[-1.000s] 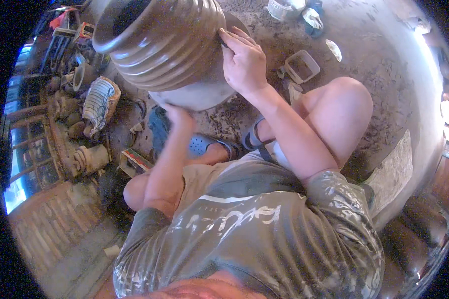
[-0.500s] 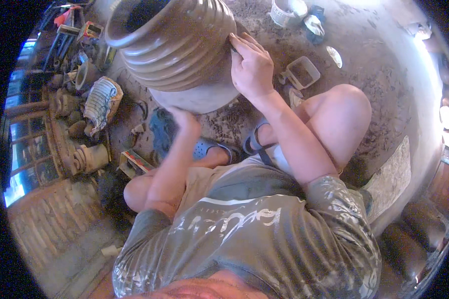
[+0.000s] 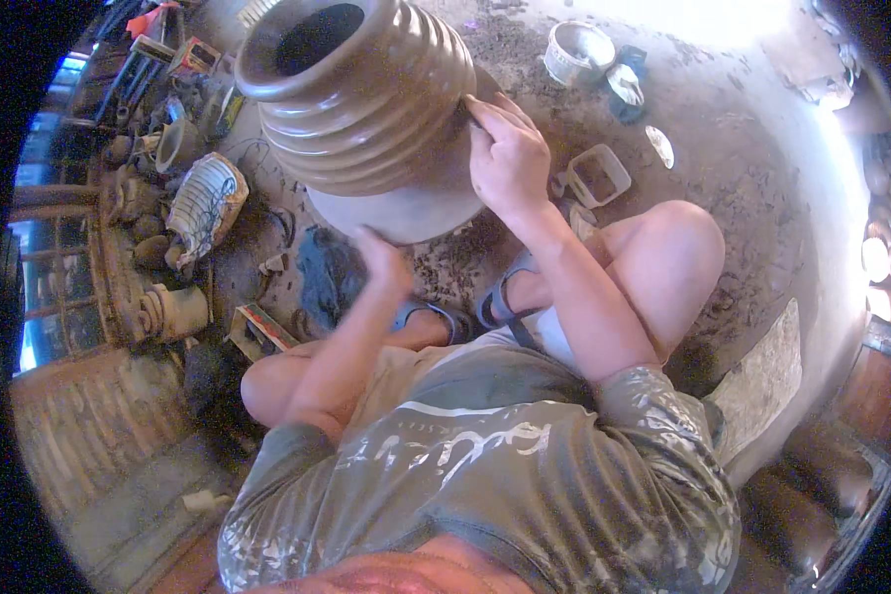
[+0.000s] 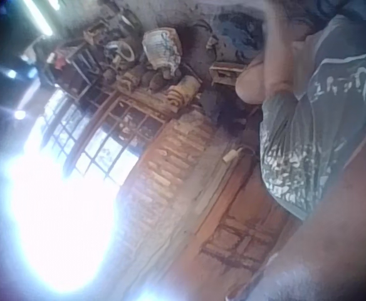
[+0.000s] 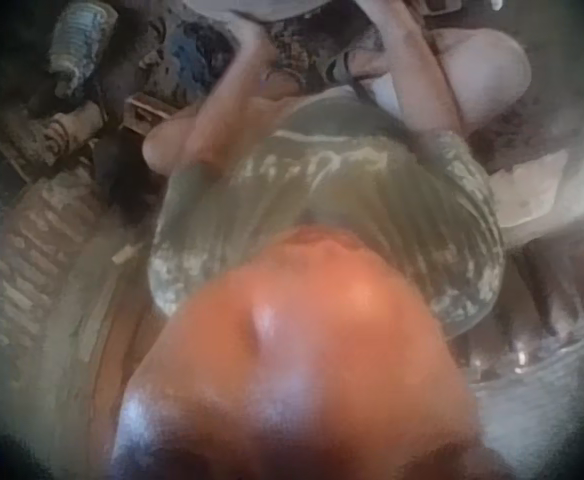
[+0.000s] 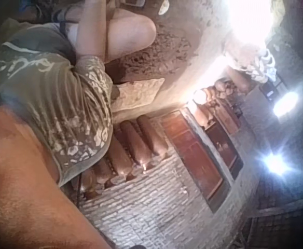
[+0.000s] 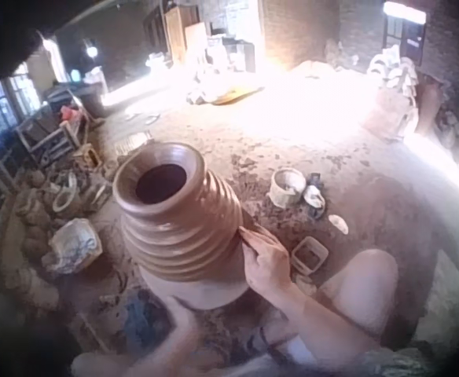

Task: The person shapes and smooths the exterior of a clay pot on a manual pottery wheel using a small scraper and a brush, then lifts the finished pot and carries it across the studio to a storage area.

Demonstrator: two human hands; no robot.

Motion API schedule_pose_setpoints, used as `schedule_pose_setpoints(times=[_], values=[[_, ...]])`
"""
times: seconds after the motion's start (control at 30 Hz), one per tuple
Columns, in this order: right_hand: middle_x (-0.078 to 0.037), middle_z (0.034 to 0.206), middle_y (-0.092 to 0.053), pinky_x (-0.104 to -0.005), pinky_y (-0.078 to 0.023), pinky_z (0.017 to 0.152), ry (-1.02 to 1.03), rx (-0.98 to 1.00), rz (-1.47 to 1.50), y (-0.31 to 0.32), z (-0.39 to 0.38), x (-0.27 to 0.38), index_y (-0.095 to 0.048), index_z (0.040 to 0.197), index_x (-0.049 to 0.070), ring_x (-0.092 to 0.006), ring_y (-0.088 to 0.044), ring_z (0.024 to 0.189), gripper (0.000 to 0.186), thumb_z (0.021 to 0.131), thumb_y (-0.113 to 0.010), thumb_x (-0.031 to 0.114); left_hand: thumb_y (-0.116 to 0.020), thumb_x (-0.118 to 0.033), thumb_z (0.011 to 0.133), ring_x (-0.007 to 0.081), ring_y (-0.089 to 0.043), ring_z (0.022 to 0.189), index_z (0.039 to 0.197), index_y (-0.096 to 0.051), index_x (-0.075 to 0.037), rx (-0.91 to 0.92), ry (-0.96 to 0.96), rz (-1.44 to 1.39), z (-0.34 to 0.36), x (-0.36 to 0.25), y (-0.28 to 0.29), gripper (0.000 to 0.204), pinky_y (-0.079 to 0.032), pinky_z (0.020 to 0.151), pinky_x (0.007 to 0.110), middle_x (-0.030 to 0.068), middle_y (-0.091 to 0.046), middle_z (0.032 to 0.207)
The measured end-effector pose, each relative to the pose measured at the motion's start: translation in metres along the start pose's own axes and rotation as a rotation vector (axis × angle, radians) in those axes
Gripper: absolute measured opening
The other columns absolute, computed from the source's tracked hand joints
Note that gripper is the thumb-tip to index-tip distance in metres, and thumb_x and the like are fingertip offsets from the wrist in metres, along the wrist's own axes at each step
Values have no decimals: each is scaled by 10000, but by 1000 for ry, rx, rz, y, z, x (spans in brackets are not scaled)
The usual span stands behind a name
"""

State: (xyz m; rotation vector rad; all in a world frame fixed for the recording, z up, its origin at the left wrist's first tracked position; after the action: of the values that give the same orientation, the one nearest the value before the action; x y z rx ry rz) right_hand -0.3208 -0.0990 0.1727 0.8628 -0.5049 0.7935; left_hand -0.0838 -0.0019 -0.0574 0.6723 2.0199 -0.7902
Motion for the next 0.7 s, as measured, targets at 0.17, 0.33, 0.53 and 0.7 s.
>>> schedule_pose_setpoints(times=[0.17, 0.33, 0.53, 0.7], values=[[-170, 1202, -732, -421, -504, 1064, 59, 8, 28, -3, 16, -2, -736, 1224, 46, -360, -643, 1242, 327, 925, -603, 29, -304, -704, 1046, 246, -547, 940, 1482, -469, -134, 58, 564, 61, -86, 52, -20, 736, -436, 700, 402, 155, -565, 1209], [-173, 1217, -727, -434, -499, 1072, 59, -22, -7, -1, 18, 4, -733, 1224, 34, -366, -636, 1257, 325, 935, -585, 44, -244, -704, 1046, 304, -377, 1492, 1627, -288, -137, -50, 207, -201, 57, -47, 31, 813, -343, 1210, 464, 172, -348, 1645], [-191, 1205, -727, -432, -503, 1065, 68, -10, -34, -2, 16, 9, -734, 1210, 17, -363, -642, 1249, 318, 933, -581, 50, -297, -706, 1042, 298, -526, 1282, 1622, -252, -119, 102, 453, 157, -57, 59, -1, 826, -447, 1066, 476, 143, -387, 1607], [-193, 1201, -727, -425, -507, 1059, 56, -12, -80, 4, 16, 8, -736, 1206, 19, -360, -647, 1241, 318, 930, -581, 50, -259, -682, 1057, 313, -475, 1368, 1580, -357, -64, -12, 283, -99, -7, -20, -4, 815, -395, 1141, 469, 144, -412, 1601]])
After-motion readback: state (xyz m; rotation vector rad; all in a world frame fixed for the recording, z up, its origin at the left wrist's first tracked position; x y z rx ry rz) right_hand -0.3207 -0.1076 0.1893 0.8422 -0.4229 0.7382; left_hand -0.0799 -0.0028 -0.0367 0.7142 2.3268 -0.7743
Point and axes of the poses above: each hand's wrist, its own z-axis towards the middle knuckle, its own y-axis out of the back of the hand, x = y × z, the point moved 6 cm from there along z, towards the middle knuckle
